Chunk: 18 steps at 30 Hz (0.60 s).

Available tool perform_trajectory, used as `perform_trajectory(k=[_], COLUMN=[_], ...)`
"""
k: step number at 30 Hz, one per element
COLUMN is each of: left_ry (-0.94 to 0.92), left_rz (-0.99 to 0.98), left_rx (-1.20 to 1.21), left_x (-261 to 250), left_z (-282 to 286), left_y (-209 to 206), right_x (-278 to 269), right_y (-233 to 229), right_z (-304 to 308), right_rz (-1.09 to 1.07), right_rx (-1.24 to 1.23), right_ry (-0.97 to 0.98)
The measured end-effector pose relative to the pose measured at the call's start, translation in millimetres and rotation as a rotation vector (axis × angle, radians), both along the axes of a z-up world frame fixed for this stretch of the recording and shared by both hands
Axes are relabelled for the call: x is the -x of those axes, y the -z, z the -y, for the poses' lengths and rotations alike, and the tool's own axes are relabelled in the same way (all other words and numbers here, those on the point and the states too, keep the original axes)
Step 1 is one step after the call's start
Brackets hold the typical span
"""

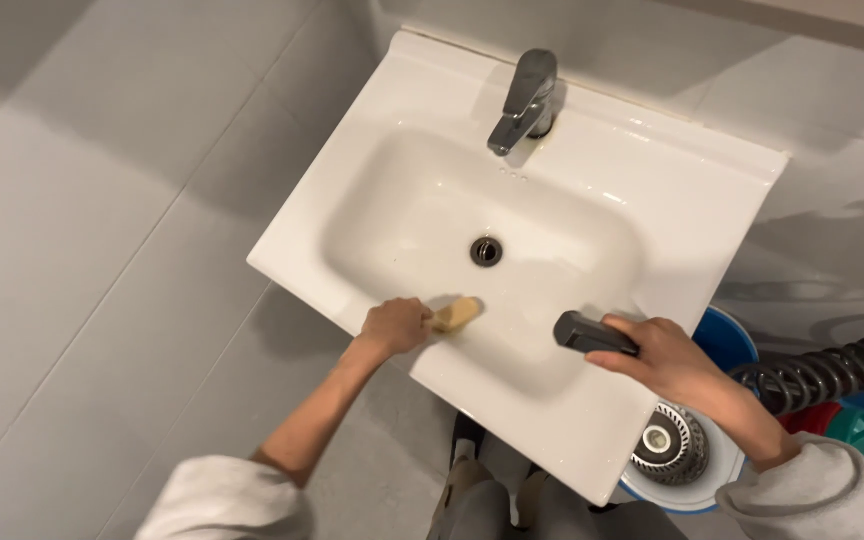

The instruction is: The person scrubs a white bathroom sink with a yellow brush while rinsing with a handheld shower head. They remove pink residue from the basin and surrounding surfaces, then rinse the brush and sink thoroughly.

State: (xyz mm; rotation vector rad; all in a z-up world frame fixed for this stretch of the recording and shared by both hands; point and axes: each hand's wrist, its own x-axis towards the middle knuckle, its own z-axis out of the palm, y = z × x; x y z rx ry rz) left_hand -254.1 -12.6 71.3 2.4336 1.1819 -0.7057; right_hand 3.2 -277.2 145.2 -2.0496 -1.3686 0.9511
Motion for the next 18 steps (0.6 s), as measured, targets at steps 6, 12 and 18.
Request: perform_trajectory(k=[6, 12, 18], left_ry=[0.143, -0.058, 0.260], left_rz=[0.005, -0.050, 0.044], left_rx=[-0.021, -0.284, 0.085], left_x=[13, 27, -17], left_z=[-60, -166, -29], left_y=[30, 82, 30], right_x=[33, 40, 59], right_y=[17, 30, 42], right_z=[-22, -27, -49], right_rz=[0.009, 0.023, -0.011], right_rx=[0.126, 0.128, 0.055], right_ry=[-0.069, 0.026, 0.034])
